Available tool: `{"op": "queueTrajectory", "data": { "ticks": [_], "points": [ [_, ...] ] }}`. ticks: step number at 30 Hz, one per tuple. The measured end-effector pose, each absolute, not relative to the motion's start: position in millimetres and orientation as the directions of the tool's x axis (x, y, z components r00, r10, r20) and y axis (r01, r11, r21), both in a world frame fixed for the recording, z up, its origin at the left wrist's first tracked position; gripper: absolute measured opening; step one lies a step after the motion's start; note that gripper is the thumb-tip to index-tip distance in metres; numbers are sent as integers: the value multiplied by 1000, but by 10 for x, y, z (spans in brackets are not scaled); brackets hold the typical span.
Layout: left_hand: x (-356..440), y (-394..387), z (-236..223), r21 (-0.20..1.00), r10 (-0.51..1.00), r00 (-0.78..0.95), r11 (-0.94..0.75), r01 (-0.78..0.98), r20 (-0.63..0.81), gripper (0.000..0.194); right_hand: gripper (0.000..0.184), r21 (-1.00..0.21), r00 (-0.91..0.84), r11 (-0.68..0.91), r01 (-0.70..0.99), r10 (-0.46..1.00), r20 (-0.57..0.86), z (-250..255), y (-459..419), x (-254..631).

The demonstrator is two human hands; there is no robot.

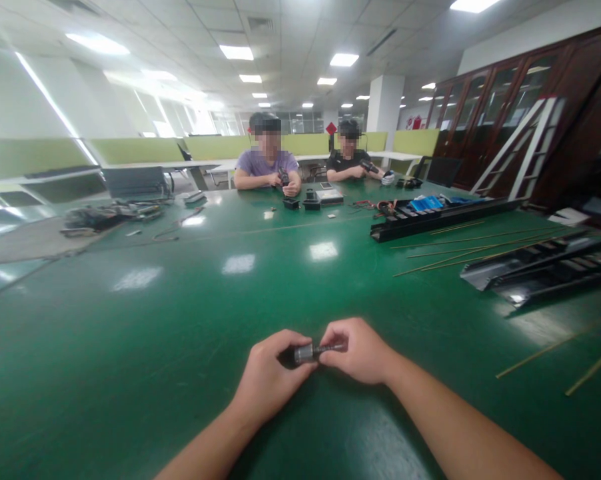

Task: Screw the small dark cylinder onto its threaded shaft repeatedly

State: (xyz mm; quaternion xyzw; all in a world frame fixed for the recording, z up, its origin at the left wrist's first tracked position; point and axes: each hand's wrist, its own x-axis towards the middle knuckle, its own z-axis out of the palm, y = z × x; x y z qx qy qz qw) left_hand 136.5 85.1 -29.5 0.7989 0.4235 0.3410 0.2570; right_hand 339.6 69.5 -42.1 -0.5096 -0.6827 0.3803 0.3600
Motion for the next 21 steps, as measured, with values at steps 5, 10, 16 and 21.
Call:
{"op": "queueTrajectory", "data": {
  "ticks": [5,10,16,21],
  "points": [
    [1359,855,-291,697,849,409,-516,498,335,17,7,-864,-221,239,443,963,153,-416,690,3407],
    [1356,856,-293,702,853,400,-509,497,335,17,6,-858,-211,259,444,961,181,-414,687,3412],
    [1361,854,-291,710,860,391,-497,499,327,16,7,-858,-202,253,448,963,178,-393,688,3410],
    [1362,862,-297,711,861,392,-495,500,325,15,7,-859,-206,248,448,964,170,-393,691,3412]
  ]
}}
